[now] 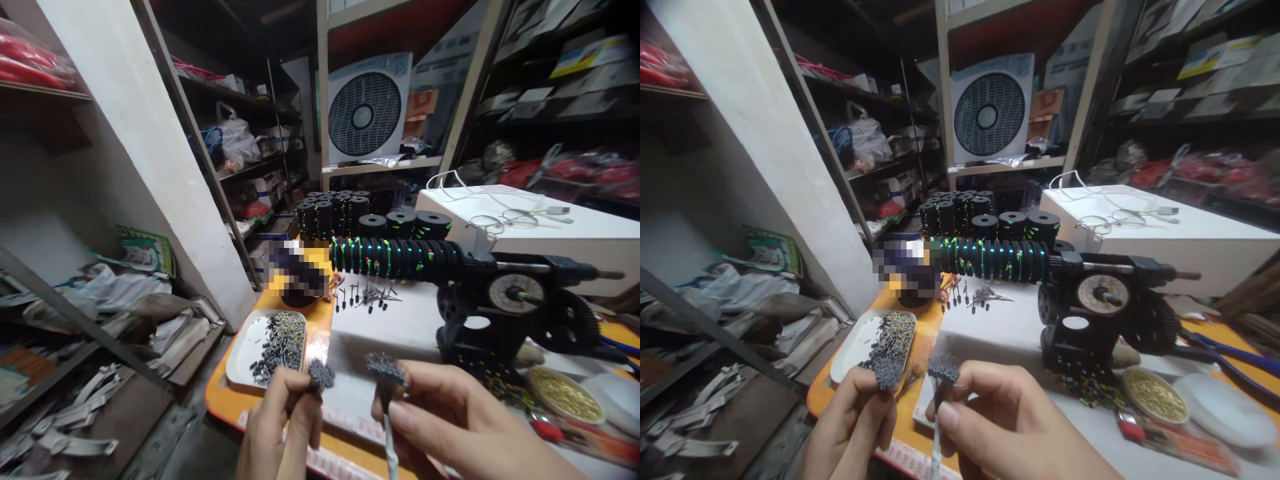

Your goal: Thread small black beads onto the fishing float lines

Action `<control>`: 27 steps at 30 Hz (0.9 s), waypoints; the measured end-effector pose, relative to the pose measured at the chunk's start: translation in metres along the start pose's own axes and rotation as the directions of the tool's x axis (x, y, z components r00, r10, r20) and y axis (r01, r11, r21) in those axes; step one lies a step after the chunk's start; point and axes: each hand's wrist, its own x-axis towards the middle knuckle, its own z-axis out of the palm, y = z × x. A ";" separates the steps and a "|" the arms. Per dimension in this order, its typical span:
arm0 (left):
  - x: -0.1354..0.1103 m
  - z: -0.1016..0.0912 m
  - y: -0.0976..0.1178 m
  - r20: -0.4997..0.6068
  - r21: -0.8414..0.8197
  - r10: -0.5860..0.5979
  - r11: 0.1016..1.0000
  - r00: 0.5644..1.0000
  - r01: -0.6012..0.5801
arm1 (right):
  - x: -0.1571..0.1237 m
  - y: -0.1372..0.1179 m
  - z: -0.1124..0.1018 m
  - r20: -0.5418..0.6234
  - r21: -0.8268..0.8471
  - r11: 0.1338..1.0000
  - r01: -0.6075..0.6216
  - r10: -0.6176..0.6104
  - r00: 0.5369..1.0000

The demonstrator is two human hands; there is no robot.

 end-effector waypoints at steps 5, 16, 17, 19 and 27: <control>0.062 -0.028 -0.015 0.162 0.556 0.214 0.787 0.963 -0.268 | 0.002 -0.008 -0.021 0.011 -0.078 0.997 0.027 -0.026 1.000; 0.132 0.013 -0.023 0.448 0.686 0.213 0.540 0.868 -0.487 | 0.007 -0.022 -0.031 0.045 -0.162 0.976 0.147 -0.142 0.989; 0.132 0.013 -0.024 0.452 0.673 0.217 0.553 0.865 -0.491 | 0.008 -0.019 -0.033 0.045 -0.170 0.976 0.139 -0.133 0.990; 0.125 0.010 -0.022 0.440 0.637 0.239 0.596 0.866 -0.489 | 0.009 -0.013 -0.034 0.038 -0.178 0.977 0.115 -0.109 0.993; 0.048 0.018 0.019 0.611 -0.135 0.094 0.991 0.786 -0.013 | 0.019 -0.007 -0.013 0.078 -0.512 0.783 0.354 -0.367 0.927</control>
